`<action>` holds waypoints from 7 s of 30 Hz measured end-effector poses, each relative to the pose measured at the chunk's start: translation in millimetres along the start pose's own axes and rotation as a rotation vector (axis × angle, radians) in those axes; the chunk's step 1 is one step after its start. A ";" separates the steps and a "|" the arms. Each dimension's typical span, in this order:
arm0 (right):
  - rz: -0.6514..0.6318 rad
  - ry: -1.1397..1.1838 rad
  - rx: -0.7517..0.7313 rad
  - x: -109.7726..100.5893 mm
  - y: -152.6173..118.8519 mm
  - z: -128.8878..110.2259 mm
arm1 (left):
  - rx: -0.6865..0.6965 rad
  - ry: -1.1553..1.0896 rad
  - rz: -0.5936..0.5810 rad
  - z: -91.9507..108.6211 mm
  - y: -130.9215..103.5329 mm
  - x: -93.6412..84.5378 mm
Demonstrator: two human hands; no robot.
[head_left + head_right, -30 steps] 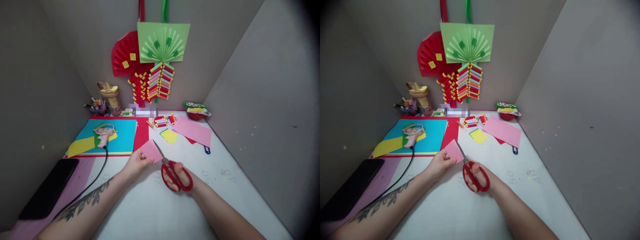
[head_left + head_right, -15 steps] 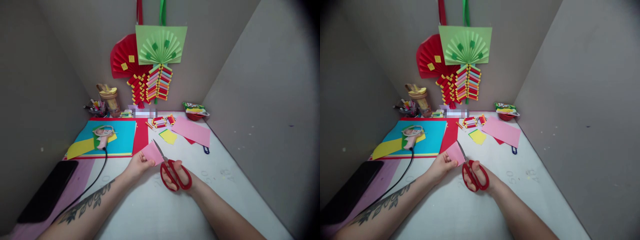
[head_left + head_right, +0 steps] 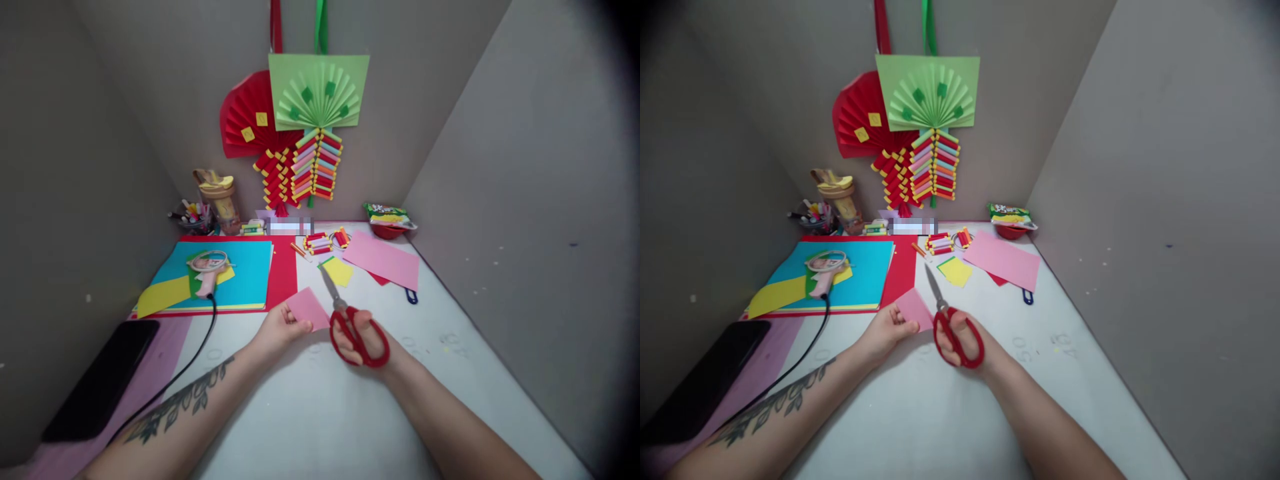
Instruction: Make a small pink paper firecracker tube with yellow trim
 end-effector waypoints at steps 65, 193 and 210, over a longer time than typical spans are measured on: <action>-0.144 -0.012 0.049 53.1 -14.9 14.1 | -0.039 -0.567 0.177 8.4 6.1 -32.8; -0.188 0.095 0.247 39.8 -12.8 37.1 | 0.005 0.347 -0.040 44.8 3.2 -30.4; -0.104 0.113 0.238 28.2 -13.9 45.6 | 0.019 0.419 -0.032 46.0 2.6 -26.9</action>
Point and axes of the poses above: each hand's wrist, its own y-axis towards the middle knuckle, its own x-axis out of the palm, z = x × y, the point moved 10 cm from there along y, towards the middle knuckle, and after that the axes turned 4 degrees about -y, right-handed, at the moved point
